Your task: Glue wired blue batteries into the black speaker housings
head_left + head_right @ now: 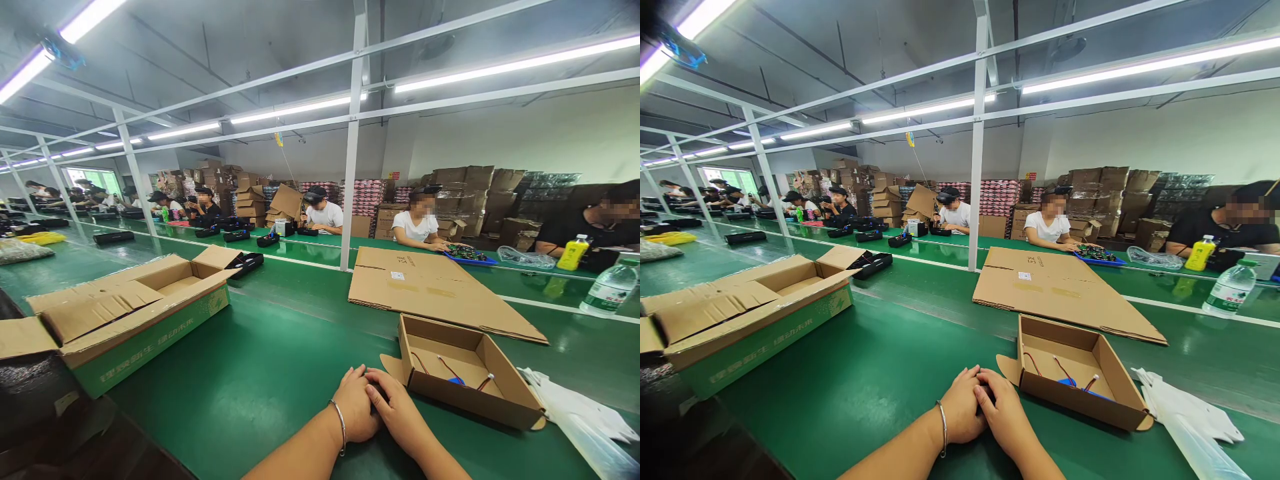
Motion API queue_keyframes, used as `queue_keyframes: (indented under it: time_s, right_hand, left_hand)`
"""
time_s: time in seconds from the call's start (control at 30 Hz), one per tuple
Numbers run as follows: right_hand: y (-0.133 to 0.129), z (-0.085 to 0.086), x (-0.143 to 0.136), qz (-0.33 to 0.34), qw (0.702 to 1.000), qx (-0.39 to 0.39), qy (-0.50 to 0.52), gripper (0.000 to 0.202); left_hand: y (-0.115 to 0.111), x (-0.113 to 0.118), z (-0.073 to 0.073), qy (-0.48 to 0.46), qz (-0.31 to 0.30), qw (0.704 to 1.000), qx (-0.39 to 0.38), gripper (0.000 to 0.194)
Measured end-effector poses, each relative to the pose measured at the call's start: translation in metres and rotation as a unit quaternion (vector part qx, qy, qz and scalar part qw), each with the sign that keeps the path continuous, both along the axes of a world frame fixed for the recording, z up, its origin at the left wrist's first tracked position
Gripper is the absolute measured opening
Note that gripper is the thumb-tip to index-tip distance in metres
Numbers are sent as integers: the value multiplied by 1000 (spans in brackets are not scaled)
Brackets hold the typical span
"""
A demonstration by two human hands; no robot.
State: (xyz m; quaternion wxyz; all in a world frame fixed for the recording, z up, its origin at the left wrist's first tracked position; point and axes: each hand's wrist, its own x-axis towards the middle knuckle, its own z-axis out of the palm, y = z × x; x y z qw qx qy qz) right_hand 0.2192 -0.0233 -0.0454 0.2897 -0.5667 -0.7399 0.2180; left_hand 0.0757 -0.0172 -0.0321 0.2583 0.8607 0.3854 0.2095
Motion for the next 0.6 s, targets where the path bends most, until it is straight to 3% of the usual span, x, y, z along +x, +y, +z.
queue_keyframes:
  time_s: [0.6]
  right_hand:
    - [-2,-3,1,0,1000,3,-2,46]
  left_hand:
    - [-2,-1,5,-7,-10,1000,-2,53]
